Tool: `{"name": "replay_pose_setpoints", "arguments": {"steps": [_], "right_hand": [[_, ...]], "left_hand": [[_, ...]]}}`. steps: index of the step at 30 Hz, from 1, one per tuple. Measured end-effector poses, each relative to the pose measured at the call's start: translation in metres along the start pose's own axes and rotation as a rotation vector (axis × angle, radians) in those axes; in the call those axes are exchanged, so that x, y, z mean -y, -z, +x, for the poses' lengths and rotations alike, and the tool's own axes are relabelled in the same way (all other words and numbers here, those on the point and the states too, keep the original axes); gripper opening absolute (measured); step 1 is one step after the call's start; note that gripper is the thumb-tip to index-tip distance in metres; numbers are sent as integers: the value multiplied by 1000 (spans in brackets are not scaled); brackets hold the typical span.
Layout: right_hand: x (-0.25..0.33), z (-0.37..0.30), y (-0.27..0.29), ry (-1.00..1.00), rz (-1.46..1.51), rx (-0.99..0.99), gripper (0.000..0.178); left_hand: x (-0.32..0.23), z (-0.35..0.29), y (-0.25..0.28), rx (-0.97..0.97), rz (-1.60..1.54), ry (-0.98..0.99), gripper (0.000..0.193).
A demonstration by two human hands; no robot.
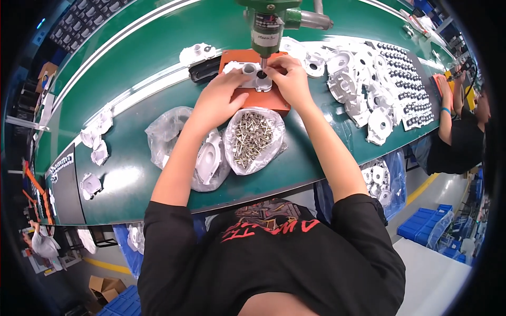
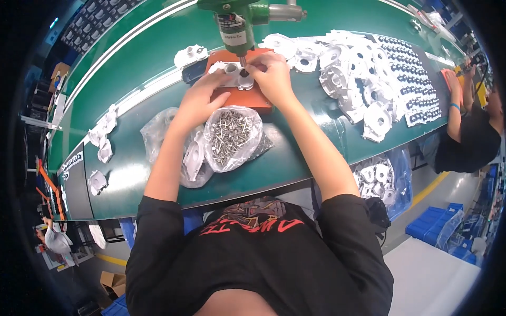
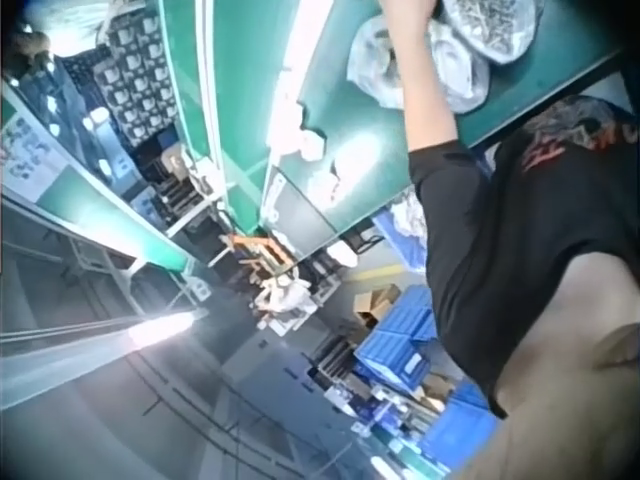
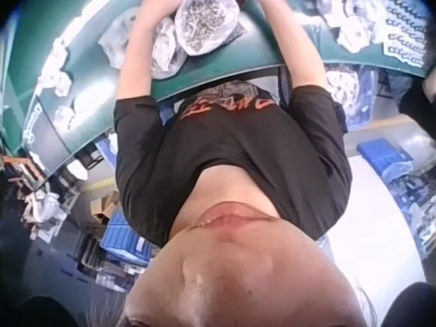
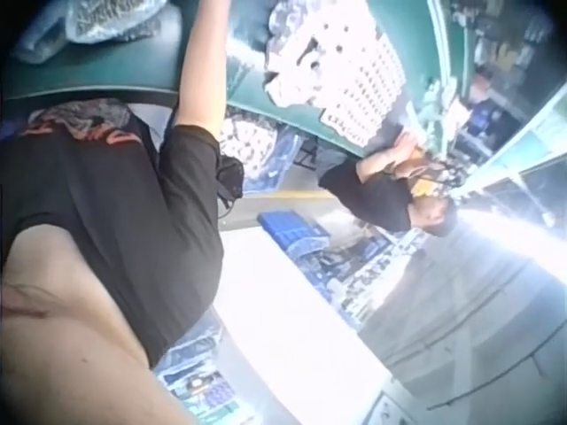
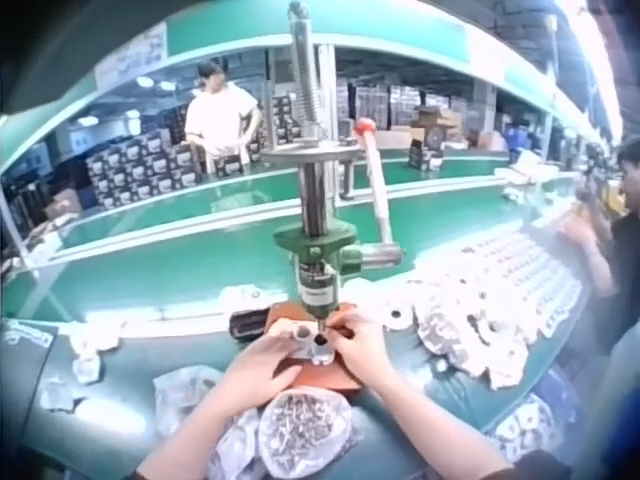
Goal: Assembling plastic components using screws and a manual press on a factory line.
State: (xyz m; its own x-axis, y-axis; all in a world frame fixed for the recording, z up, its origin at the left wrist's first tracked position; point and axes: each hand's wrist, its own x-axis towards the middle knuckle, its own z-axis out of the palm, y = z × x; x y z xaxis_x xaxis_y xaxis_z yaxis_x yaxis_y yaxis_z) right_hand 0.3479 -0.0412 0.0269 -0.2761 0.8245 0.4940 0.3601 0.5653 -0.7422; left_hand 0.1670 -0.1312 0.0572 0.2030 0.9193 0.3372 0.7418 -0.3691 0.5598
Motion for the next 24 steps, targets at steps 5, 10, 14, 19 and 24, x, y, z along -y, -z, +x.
{"name": "replay_pose_setpoints", "arguments": {"steps": [5, 10, 14, 19, 24], "right_hand": [[1, -1, -1, -86, 24, 17, 15], [0, 2, -1, 8, -64, 51, 13], [2, -4, 4, 102, -52, 75, 12], [11, -13, 5, 225, -239, 28, 17], [18, -22, 7, 313, -406, 30, 19]], "left_hand": [[8, -2, -13, -63, 65, -61, 27], [11, -2, -16, -109, 63, -82, 25], [11, -3, -18, -150, 66, -95, 25], [11, -3, -16, -162, 60, -123, 24], [12, -5, -17, -197, 85, -147, 24]]}}
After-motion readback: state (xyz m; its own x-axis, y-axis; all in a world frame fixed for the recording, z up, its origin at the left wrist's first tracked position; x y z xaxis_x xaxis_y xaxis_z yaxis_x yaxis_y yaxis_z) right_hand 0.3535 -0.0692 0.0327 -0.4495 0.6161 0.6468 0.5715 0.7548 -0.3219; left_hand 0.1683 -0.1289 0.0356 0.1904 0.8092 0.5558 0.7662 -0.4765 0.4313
